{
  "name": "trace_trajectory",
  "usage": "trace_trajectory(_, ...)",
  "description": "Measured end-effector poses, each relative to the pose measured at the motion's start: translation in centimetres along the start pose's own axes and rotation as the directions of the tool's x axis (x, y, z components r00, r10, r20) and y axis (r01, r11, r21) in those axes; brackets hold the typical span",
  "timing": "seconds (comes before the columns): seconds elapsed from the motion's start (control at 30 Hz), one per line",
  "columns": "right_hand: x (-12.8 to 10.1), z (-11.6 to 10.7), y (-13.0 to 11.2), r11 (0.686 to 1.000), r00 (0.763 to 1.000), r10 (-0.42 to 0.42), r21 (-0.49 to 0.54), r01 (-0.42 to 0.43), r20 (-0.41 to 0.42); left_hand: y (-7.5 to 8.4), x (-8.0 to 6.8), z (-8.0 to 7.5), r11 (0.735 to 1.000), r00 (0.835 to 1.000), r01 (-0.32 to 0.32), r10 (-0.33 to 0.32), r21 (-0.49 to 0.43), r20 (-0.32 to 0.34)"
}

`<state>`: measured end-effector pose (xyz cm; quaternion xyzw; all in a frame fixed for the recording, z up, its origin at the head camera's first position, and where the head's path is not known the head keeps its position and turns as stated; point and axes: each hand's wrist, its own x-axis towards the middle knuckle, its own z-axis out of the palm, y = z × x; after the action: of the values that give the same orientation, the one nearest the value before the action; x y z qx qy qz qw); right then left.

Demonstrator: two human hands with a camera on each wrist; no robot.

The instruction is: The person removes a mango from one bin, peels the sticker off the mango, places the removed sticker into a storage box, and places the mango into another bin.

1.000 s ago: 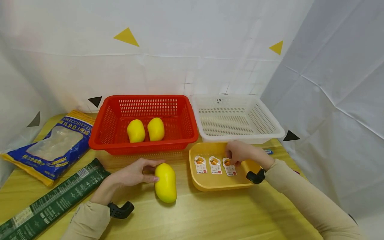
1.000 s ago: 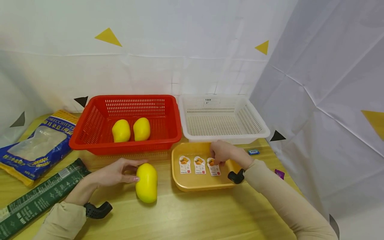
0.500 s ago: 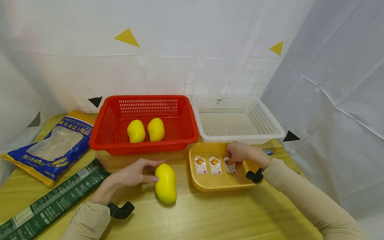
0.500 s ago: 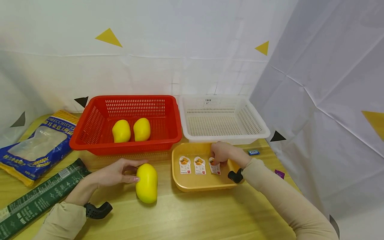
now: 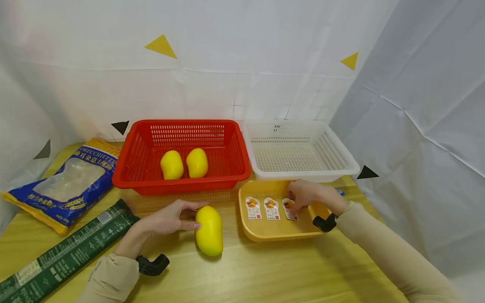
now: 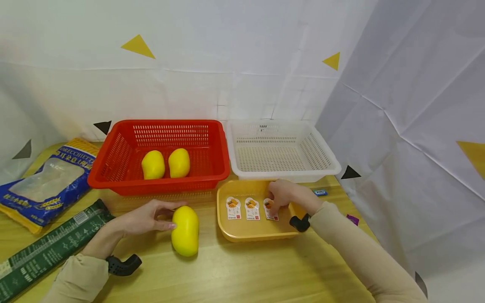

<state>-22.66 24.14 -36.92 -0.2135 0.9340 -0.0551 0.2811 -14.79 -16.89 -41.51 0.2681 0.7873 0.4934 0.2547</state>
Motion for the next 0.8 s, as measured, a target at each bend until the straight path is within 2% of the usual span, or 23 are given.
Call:
trace_trajectory(0.2, -1.5, -0.4, -0.8, 0.997, 0.998, -0.04, -0.065, 0.037, -0.047, 0.1, 0.1, 0.0, 1.0, 1.0, 0.005, -0.005, 0.008, -0.003)
trace_trajectory(0.5, -4.0, -1.4, -2.6, 0.992, 0.982, -0.127, 0.007, 0.129, -0.14, -0.1, 0.1, -0.1, 0.999, 1.0, -0.031, 0.031, 0.02, 0.005)
trace_trajectory(0.63, -4.5, -1.4, -3.7, 0.972, 0.953, -0.206, 0.07, 0.226, -0.222, -0.1, 0.1, -0.1, 0.999, 0.999, -0.043, 0.043, 0.01, 0.017)
trace_trajectory(0.8, -4.3, -0.7, -5.9, 0.918, 0.885, -0.287, 0.158, 0.363, -0.367, -0.1, 0.2, 0.0, 0.999, 0.999, -0.043, 0.043, 0.002, 0.017)
